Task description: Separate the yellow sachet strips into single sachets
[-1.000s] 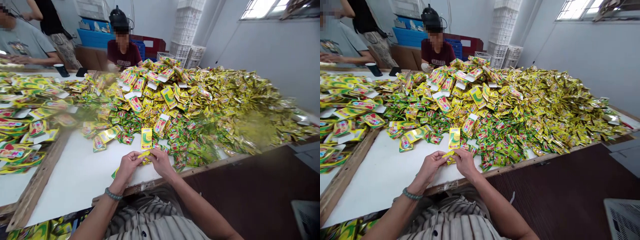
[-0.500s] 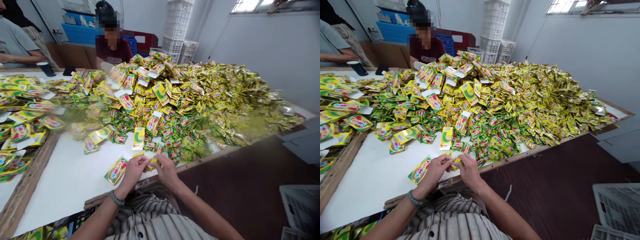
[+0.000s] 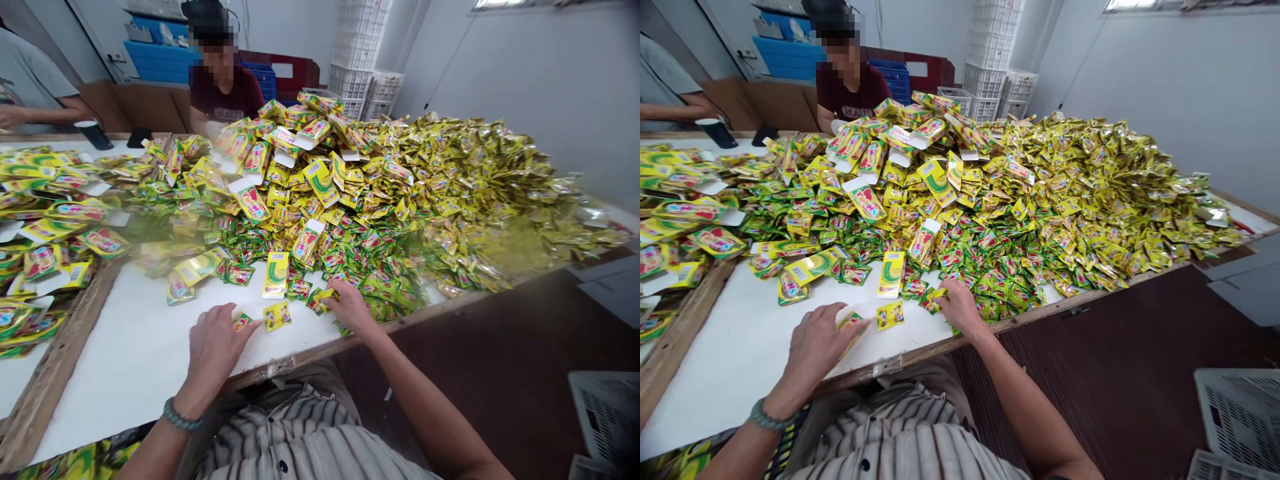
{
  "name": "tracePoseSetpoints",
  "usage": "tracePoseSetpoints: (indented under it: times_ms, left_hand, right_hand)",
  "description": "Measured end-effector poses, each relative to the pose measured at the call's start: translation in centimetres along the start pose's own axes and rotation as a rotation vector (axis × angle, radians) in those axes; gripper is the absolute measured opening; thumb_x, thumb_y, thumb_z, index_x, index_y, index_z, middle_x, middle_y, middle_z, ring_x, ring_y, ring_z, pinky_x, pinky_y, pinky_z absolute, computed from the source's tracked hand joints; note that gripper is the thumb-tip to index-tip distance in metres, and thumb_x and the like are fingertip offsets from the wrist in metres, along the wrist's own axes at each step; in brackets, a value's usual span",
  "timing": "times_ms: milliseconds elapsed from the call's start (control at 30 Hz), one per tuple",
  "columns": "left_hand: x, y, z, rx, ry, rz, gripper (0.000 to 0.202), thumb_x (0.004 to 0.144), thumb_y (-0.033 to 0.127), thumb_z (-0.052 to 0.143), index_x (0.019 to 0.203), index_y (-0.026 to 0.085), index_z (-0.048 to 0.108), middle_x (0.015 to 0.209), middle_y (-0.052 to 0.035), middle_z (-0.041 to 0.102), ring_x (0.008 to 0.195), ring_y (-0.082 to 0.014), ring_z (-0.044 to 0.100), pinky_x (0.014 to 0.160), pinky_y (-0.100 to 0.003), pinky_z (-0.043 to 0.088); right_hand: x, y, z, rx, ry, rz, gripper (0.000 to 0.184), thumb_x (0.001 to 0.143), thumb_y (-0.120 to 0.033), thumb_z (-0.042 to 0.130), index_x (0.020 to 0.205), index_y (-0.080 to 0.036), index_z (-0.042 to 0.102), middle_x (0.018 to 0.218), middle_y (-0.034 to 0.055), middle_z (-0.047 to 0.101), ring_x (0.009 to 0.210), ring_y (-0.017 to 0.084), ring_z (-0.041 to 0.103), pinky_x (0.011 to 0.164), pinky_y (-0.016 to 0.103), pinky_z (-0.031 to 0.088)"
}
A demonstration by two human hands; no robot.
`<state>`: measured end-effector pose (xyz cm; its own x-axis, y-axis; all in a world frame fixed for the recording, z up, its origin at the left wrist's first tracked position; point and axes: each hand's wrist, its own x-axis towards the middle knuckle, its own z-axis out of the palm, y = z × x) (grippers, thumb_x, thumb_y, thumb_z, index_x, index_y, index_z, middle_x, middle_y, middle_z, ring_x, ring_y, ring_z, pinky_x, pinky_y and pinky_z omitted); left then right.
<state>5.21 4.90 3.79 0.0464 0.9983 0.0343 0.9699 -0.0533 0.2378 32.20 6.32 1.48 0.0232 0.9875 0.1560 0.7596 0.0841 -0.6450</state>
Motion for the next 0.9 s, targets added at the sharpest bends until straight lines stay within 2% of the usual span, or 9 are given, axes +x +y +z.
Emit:
tracePoseSetpoints:
  times_ms: [67,133,300,433,567,667,767,833,900]
  left_hand:
    - [-0.6,-1.9,0.1,0.087,-0.129,-0.009,0.059,0.076,0.061,0.053,0.109,0.013,0.060,0.103,-0.0169,0.065,0.098,-0.0342,0.057,0.077,-0.039,0.044]
    - [-0.9,-2.7,0.4,0.028,-0.220,0.010,0.058,0.073,0.061,0.056,0.108,0.015,0.060,0.101,-0.0143,0.064,0.095,-0.0308,0.058,0.077,-0.036,0.044]
    - [-0.7,-2.8,0.9,-0.196,-0.225,-0.023,0.034,0.073,0.050,0.060,0.088,0.020,0.061,0.087,-0.0056,0.064,0.081,-0.0232,0.060,0.067,-0.030,0.041]
    - [-0.9,-3.4,1.4,-0.601,-0.237,-0.112,0.037,0.073,0.054,0.061,0.088,0.020,0.059,0.079,-0.0022,0.067,0.073,-0.0211,0.061,0.062,-0.028,0.042]
    - [-1.4,-3.7,1.9,-1.019,-0.242,-0.153,0.046,0.071,0.052,0.067,0.100,0.017,0.061,0.096,-0.0054,0.071,0.084,-0.0219,0.064,0.071,-0.028,0.048]
    - [-1.7,-3.3,1.6,-1.105,-0.311,-0.132,0.046,0.069,0.048,0.071,0.101,0.016,0.065,0.100,-0.0059,0.072,0.087,-0.0221,0.064,0.076,-0.029,0.049]
    - [-1.8,-2.7,0.9,-1.226,-0.379,-0.135,0.047,0.067,0.043,0.076,0.104,0.016,0.066,0.103,-0.0051,0.072,0.089,-0.0209,0.065,0.079,-0.028,0.050]
    - [-1.7,-2.6,0.5,-1.310,-0.422,-0.163,0.048,0.065,0.039,0.079,0.105,0.016,0.067,0.102,-0.0042,0.073,0.087,-0.0196,0.066,0.078,-0.027,0.050]
    - [-1.5,-2.6,0.1,-1.374,-0.467,-0.206,0.049,0.062,0.037,0.081,0.104,0.016,0.067,0.099,-0.0039,0.074,0.083,-0.0186,0.067,0.074,-0.026,0.052]
  right_hand:
    - [-0.7,-0.6,0.3,0.178,0.012,0.046,0.009,0.078,-0.029,0.060,0.078,-0.019,0.060,0.064,-0.0028,0.053,0.062,0.013,0.046,0.058,0.023,0.034]
    - [-1.0,-1.7,1.1,0.333,0.012,0.070,0.015,0.078,-0.034,0.060,0.077,-0.019,0.059,0.060,-0.0042,0.049,0.057,0.012,0.042,0.054,0.023,0.031]
    - [-0.5,-4.5,4.7,0.605,-0.012,0.102,0.021,0.073,-0.038,0.064,0.080,-0.019,0.058,0.064,-0.0027,0.053,0.059,0.013,0.046,0.054,0.023,0.035]
    - [-0.4,-5.7,6.5,0.644,0.031,0.082,0.021,0.074,-0.038,0.064,0.083,-0.019,0.058,0.073,0.0001,0.059,0.066,0.014,0.051,0.059,0.024,0.040]
    - [-0.8,-7.0,6.3,0.544,-0.004,-0.001,0.012,0.073,-0.027,0.065,0.081,-0.019,0.062,0.073,-0.0002,0.060,0.069,0.014,0.052,0.064,0.024,0.040]
    - [-0.6,-7.3,5.7,0.574,-0.177,-0.038,0.012,0.071,-0.028,0.067,0.074,-0.018,0.061,0.067,-0.0020,0.058,0.065,0.012,0.051,0.061,0.022,0.039]
    - [0.3,-7.0,5.4,0.723,-0.347,-0.020,0.023,0.068,-0.037,0.071,0.074,-0.017,0.060,0.067,-0.0020,0.060,0.063,0.013,0.052,0.058,0.022,0.040]
    - [0.9,-6.7,5.4,0.771,-0.354,-0.028,0.029,0.065,-0.041,0.074,0.075,-0.017,0.061,0.069,-0.0009,0.062,0.064,0.013,0.054,0.059,0.023,0.041]
    - [1.3,-6.6,5.3,0.691,-0.313,-0.049,0.027,0.065,-0.039,0.075,0.075,-0.016,0.063,0.066,-0.0017,0.060,0.062,0.012,0.052,0.058,0.022,0.040]
